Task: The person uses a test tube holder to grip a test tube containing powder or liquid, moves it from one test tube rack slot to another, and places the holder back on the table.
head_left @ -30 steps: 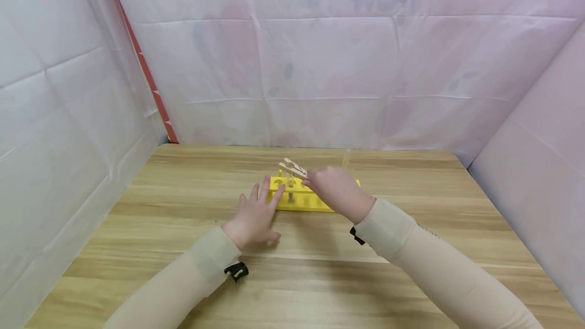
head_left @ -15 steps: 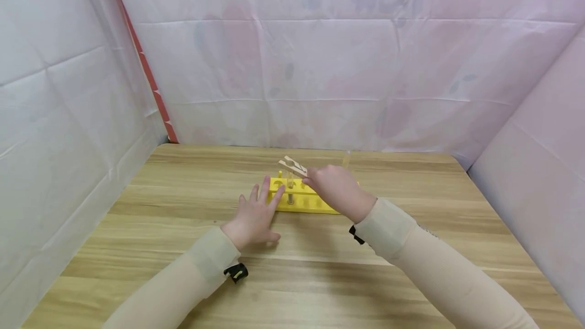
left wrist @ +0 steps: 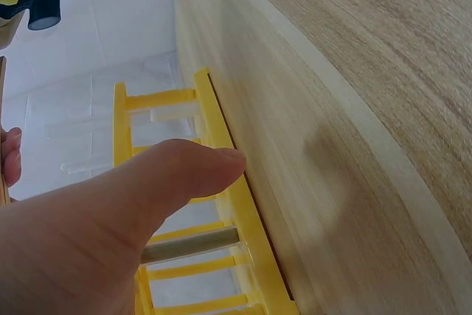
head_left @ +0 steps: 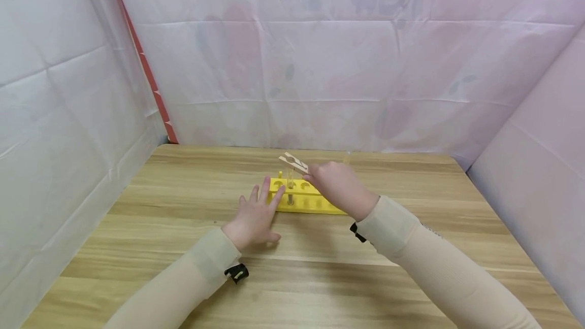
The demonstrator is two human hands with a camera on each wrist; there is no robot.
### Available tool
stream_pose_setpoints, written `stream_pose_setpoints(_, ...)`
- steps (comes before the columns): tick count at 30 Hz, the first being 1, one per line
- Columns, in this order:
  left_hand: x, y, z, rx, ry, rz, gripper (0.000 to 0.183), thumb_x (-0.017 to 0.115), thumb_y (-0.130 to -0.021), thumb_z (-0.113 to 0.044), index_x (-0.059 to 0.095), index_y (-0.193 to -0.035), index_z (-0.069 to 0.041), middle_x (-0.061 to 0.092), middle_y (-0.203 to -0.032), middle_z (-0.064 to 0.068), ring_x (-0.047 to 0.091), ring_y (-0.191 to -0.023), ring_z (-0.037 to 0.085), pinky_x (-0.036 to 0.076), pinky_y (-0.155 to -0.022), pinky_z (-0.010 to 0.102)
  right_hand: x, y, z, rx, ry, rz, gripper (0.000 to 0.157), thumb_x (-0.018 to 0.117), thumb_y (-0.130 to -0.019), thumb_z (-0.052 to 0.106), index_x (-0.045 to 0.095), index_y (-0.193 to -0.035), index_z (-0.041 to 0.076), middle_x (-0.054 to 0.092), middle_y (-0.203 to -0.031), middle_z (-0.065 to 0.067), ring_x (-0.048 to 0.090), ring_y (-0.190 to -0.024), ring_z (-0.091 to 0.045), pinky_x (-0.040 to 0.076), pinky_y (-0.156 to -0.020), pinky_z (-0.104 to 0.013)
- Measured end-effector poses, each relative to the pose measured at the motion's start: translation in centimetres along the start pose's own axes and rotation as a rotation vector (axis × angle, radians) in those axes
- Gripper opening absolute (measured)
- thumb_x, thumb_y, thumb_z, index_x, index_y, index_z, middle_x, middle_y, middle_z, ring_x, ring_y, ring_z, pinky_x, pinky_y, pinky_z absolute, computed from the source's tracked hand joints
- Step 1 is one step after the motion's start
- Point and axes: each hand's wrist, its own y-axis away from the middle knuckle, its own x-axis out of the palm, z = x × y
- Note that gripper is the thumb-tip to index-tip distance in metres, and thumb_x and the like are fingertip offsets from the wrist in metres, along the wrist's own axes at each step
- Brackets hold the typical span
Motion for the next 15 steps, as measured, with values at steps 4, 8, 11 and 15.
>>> stream_pose_setpoints(4, -0.03, -0.05, -0.11, 0.002, -0.001, -0.002, 0.114, 0.069, -0.070, -0.061, 0.003, -0.151, -0.017, -0.006, -0.152, 0.024, 0.024, -0.131, 0.049, 0.032, -0.093, 0.066, -0.09, 0.00, -0.26, 0.031, -0.013, 0.019, 0.028, 0.059, -0.092, 0.022, 0.051, -0.069, 0.009, 0.040, -0.052, 0.004, 0.036, -0.044, -0.009, 0.034, -0.041, -0.021)
stream_pose_setpoints(8, -0.03, -0.13, -0.14, 0.003, -0.008, -0.003, 0.115, 0.069, -0.069, -0.062, 0.003, -0.151, -0.017, -0.006, -0.152, 0.024, 0.025, -0.130, 0.049, 0.033, -0.093, 0.066, -0.15, 0.06, -0.47, 0.036, -0.020, 0.025, 0.026, 0.060, -0.092, 0.022, 0.052, -0.071, 0.009, 0.040, -0.052, 0.004, 0.035, -0.043, -0.008, 0.034, -0.040, -0.021)
stream_pose_setpoints(11, -0.01, -0.18, -0.14, 0.003, -0.009, 0.000, 0.115, 0.069, -0.069, -0.062, 0.003, -0.151, -0.017, -0.007, -0.152, 0.024, 0.025, -0.131, 0.049, 0.033, -0.093, 0.066, -0.14, 0.15, -0.58, 0.031, -0.031, 0.020, 0.025, 0.060, -0.092, 0.021, 0.052, -0.071, 0.009, 0.039, -0.052, 0.004, 0.035, -0.043, -0.008, 0.033, -0.040, -0.020)
stream_pose_setpoints(15, -0.02, -0.11, -0.15, 0.002, 0.000, 0.003, 0.114, 0.069, -0.070, -0.061, 0.003, -0.151, -0.017, -0.007, -0.152, 0.024, 0.025, -0.130, 0.049, 0.033, -0.093, 0.066, -0.08, 0.26, -0.62, 0.034, -0.049, 0.021, 0.025, 0.060, -0.091, 0.022, 0.052, -0.072, 0.008, 0.039, -0.052, 0.004, 0.034, -0.043, -0.008, 0.032, -0.040, -0.020)
